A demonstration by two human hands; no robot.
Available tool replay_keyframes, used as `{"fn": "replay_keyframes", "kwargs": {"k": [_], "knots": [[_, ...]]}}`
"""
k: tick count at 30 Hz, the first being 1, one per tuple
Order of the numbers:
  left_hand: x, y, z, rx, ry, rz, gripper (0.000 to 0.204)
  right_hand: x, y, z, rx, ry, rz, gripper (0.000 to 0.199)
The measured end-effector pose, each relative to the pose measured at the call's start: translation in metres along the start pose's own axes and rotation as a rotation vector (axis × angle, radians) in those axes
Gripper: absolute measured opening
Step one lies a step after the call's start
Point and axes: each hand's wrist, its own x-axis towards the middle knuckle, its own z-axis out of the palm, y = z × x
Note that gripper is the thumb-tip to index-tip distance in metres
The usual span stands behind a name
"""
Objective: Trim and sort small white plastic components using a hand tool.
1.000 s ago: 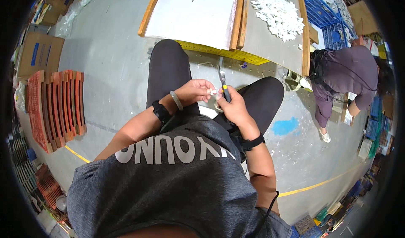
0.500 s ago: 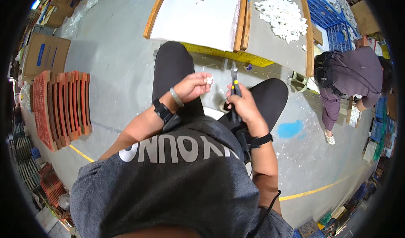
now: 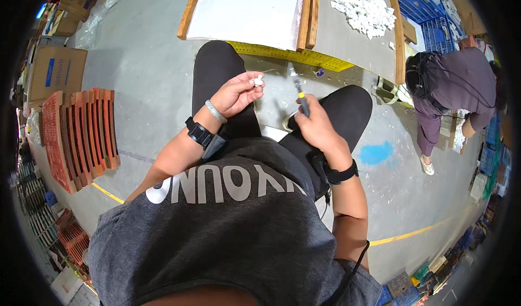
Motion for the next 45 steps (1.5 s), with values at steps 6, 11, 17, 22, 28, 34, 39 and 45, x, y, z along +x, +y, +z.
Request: {"fn": "replay_keyframes", "kwargs": {"k": [6, 11, 17, 22, 28, 34, 39, 45], "knots": [[-0.004, -0.007, -0.009, 0.086, 0.088, 0.0, 0.027, -0.001, -0.009, 0.013, -0.069, -0.227, 0.052, 0.042], [0.001, -0.01, -0.009, 0.107, 0.079, -0.02, 0.023, 0.003, -0.012, 0.019, -0.171, -0.256, -0.026, 0.046], [0.002, -0.01, -0.009, 0.122, 0.073, -0.034, 0.022, 0.0, 0.003, 0.031, -0.329, -0.145, -0.059, 0.048], [0.001, -0.011, -0.011, 0.144, 0.108, -0.041, 0.02, -0.004, -0.007, 0.034, -0.408, -0.087, -0.083, 0.049], [0.002, -0.012, -0.012, 0.184, 0.064, -0.005, 0.019, -0.004, -0.014, 0.035, -0.622, -0.055, -0.069, 0.043], [0.001, -0.014, -0.008, 0.259, 0.102, 0.022, 0.021, -0.004, -0.016, 0.035, -0.715, -0.022, -0.121, 0.028], [0.002, -0.016, -0.008, 0.352, 0.156, 0.034, 0.021, 0.001, -0.016, 0.034, -0.616, -0.028, -0.072, 0.024], [0.004, -0.02, -0.012, 0.462, 0.109, 0.089, 0.021, 0.007, -0.015, 0.029, -0.557, -0.09, 0.042, 0.024]]}}
